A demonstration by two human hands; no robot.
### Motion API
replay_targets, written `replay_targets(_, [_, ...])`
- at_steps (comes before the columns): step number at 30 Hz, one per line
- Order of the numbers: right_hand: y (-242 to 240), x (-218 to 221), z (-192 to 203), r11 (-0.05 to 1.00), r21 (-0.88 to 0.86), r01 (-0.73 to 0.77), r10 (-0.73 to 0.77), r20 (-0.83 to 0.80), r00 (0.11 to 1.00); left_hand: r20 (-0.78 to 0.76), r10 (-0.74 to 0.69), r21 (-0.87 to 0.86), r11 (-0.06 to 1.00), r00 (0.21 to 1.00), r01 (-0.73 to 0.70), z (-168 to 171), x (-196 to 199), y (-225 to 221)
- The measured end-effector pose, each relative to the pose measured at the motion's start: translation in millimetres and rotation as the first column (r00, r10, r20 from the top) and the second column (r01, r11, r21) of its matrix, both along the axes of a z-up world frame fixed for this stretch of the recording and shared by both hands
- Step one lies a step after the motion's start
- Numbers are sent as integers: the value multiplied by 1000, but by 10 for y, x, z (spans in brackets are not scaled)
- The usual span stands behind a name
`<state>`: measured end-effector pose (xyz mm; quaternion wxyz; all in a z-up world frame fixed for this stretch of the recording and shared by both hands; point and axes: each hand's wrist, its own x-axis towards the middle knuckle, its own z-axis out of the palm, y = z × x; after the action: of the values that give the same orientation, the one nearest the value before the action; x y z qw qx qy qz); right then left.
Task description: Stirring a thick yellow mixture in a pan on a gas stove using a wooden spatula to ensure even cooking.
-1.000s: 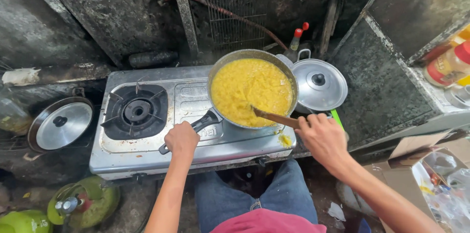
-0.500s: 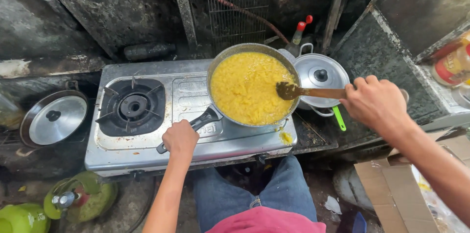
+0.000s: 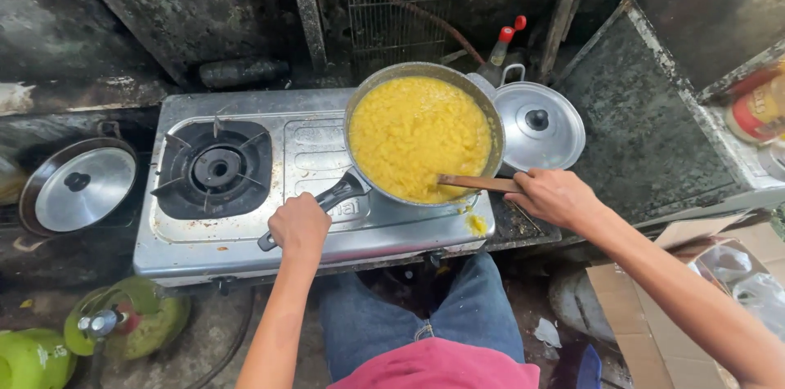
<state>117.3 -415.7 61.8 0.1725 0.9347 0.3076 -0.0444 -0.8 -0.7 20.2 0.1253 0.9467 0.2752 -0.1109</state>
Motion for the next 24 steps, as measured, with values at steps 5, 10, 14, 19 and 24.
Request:
replay_targets(5, [147, -29, 27, 990, 100, 103, -84, -179, 980, -3, -5, -7, 1000, 1000, 5, -39, -17, 4])
replay_targets(10, [462, -71, 385, 941, 185, 283, -178, -441, 880, -7, -13, -18, 1000, 1000, 13, 0, -36, 5])
replay_targets(14, [366, 221, 204, 824, 238, 515, -288, -606, 742, -3, -1, -28, 1000, 1000, 1, 6, -33, -3])
replay_targets(19, [146, 512, 106, 617, 283, 734, -341, -744, 574, -7, -1, -30, 1000, 1000, 1, 80, -10, -14])
replay_targets(24, [-61, 381, 369, 523, 306, 796, -385, -748, 541, -24, -6, -38, 999, 1000, 5, 86, -45, -10])
